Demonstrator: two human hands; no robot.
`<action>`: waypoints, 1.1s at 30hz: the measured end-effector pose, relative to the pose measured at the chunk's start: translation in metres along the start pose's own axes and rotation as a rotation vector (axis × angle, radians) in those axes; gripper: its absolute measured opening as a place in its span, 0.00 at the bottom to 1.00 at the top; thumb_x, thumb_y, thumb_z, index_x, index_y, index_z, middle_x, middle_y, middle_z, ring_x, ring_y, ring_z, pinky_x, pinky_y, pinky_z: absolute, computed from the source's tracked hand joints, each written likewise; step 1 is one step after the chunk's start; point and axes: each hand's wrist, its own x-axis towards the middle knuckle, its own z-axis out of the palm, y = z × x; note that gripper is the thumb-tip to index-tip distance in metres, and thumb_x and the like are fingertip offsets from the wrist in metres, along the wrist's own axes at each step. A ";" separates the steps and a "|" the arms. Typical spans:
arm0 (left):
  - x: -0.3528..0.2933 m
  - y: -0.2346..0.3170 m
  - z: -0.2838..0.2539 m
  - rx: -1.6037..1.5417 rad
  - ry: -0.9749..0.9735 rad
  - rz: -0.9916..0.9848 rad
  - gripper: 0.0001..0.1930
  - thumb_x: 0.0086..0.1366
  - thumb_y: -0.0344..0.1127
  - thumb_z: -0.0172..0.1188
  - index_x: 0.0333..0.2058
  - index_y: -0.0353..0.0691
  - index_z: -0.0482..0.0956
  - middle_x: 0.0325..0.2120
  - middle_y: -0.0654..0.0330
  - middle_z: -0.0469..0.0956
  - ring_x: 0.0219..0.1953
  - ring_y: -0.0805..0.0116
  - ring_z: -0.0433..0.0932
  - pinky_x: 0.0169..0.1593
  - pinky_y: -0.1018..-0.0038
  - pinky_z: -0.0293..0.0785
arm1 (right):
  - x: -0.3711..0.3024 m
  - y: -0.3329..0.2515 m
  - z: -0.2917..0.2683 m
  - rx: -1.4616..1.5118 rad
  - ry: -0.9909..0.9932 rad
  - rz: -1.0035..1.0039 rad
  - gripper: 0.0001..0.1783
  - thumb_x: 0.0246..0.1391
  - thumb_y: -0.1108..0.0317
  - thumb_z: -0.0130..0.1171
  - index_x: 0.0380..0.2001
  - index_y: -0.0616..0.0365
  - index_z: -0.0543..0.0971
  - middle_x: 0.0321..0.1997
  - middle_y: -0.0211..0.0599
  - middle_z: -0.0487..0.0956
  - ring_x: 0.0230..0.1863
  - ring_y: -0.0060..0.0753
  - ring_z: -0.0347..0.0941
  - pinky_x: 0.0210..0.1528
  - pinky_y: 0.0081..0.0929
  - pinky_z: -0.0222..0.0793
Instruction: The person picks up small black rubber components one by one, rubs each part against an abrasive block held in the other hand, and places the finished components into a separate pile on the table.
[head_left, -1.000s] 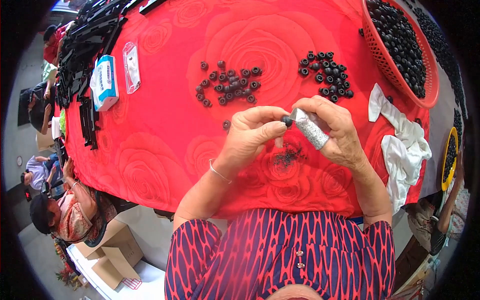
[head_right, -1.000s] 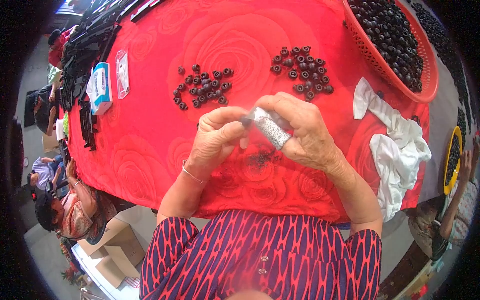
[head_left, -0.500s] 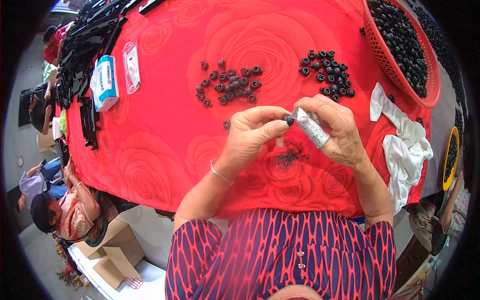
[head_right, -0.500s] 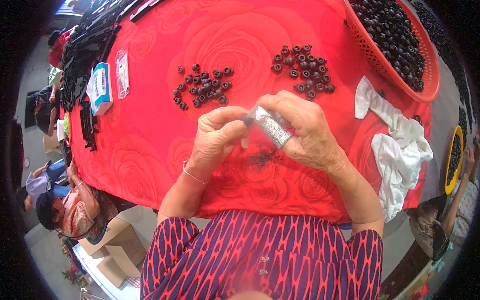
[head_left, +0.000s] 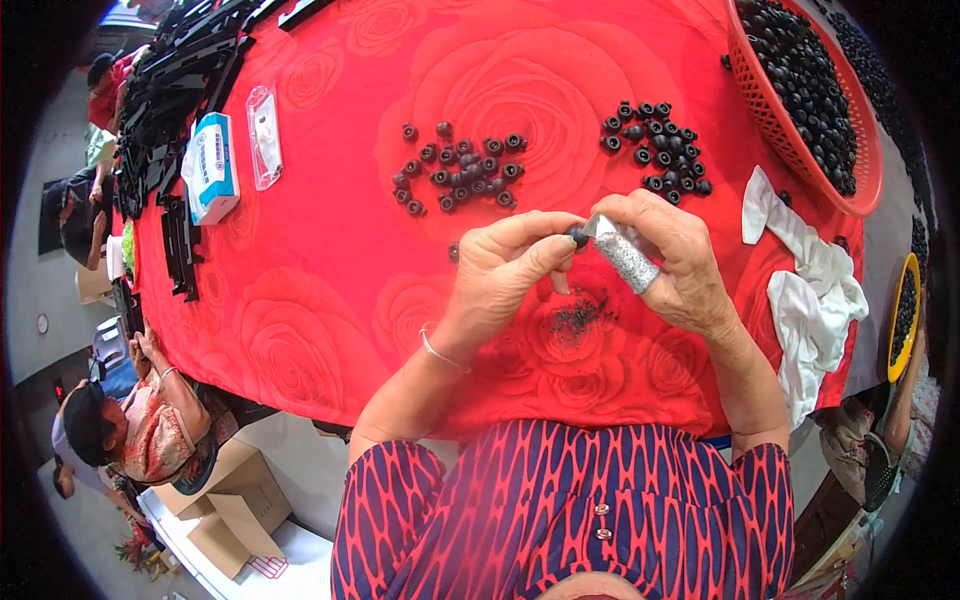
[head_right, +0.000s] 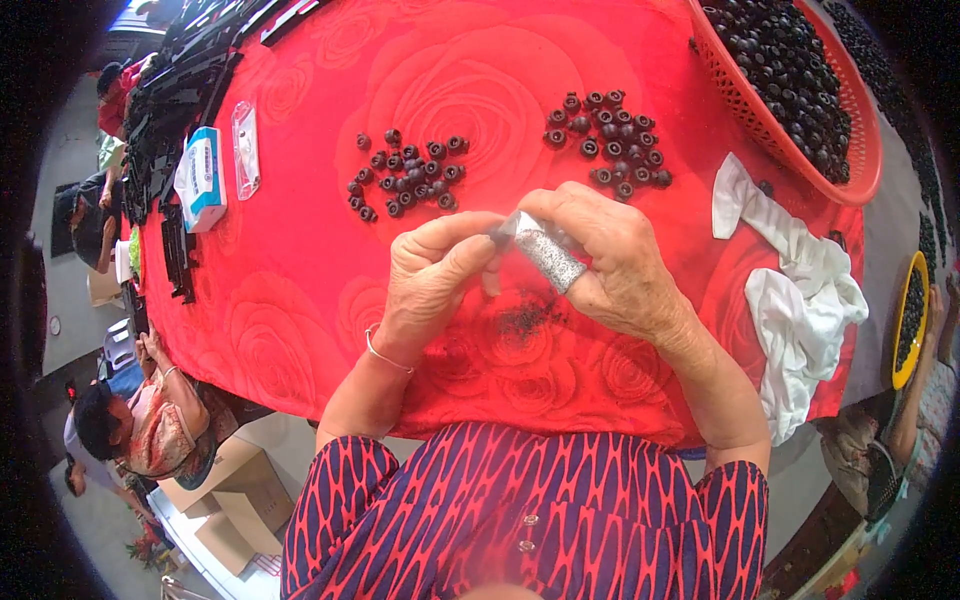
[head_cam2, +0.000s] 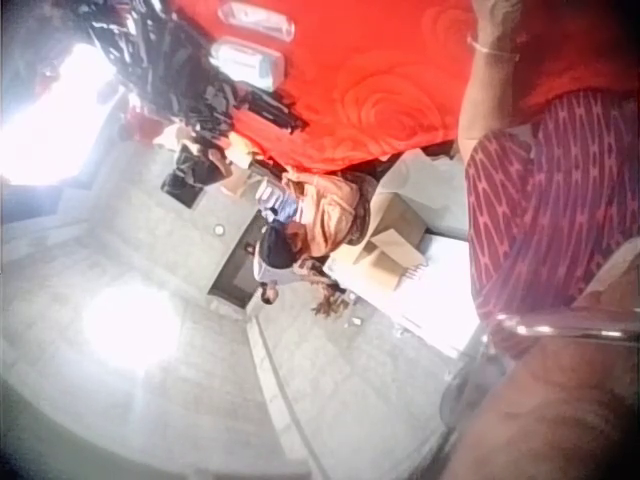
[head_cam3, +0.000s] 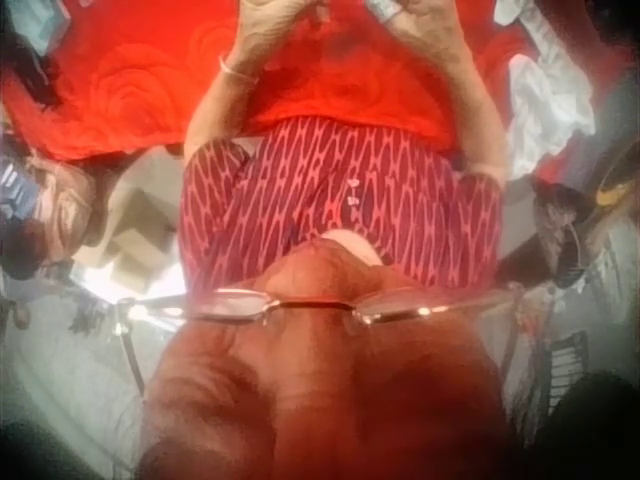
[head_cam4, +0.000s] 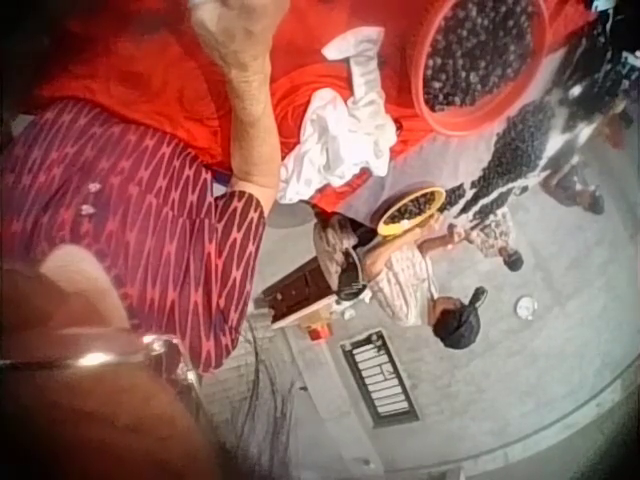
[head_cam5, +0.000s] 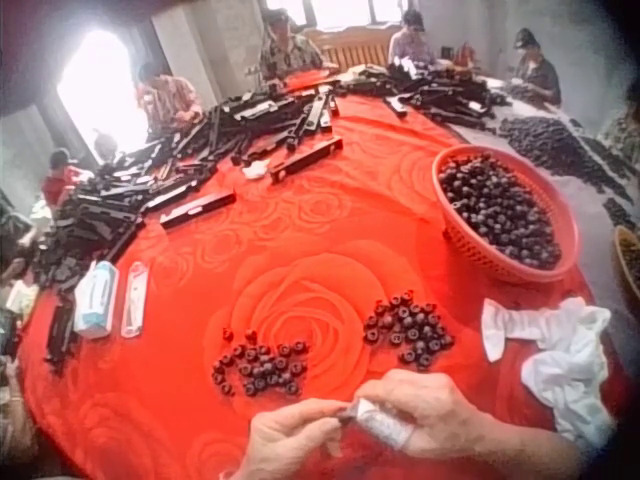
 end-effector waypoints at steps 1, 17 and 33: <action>0.001 -0.001 0.000 0.000 -0.006 0.004 0.12 0.61 0.26 0.56 0.43 0.29 0.75 0.32 0.56 0.78 0.30 0.75 0.75 0.29 0.81 0.74 | 0.000 0.001 0.000 -0.009 0.004 0.001 0.16 0.41 0.78 0.57 0.38 0.64 0.73 0.26 0.42 0.72 0.28 0.40 0.72 0.30 0.29 0.66; 0.001 -0.007 -0.001 -0.189 0.034 -0.125 0.11 0.62 0.29 0.55 0.41 0.29 0.75 0.29 0.57 0.77 0.27 0.75 0.74 0.27 0.78 0.75 | -0.002 0.006 -0.002 0.012 -0.106 -0.104 0.15 0.41 0.78 0.59 0.37 0.62 0.75 0.26 0.41 0.72 0.28 0.41 0.72 0.30 0.29 0.67; -0.002 -0.007 0.004 -0.385 -0.025 -0.312 0.07 0.63 0.32 0.54 0.37 0.35 0.74 0.26 0.61 0.76 0.22 0.77 0.72 0.20 0.80 0.67 | -0.007 0.011 0.020 -0.286 0.173 -0.439 0.26 0.27 0.72 0.64 0.38 0.62 0.75 0.23 0.36 0.72 0.22 0.36 0.70 0.23 0.30 0.65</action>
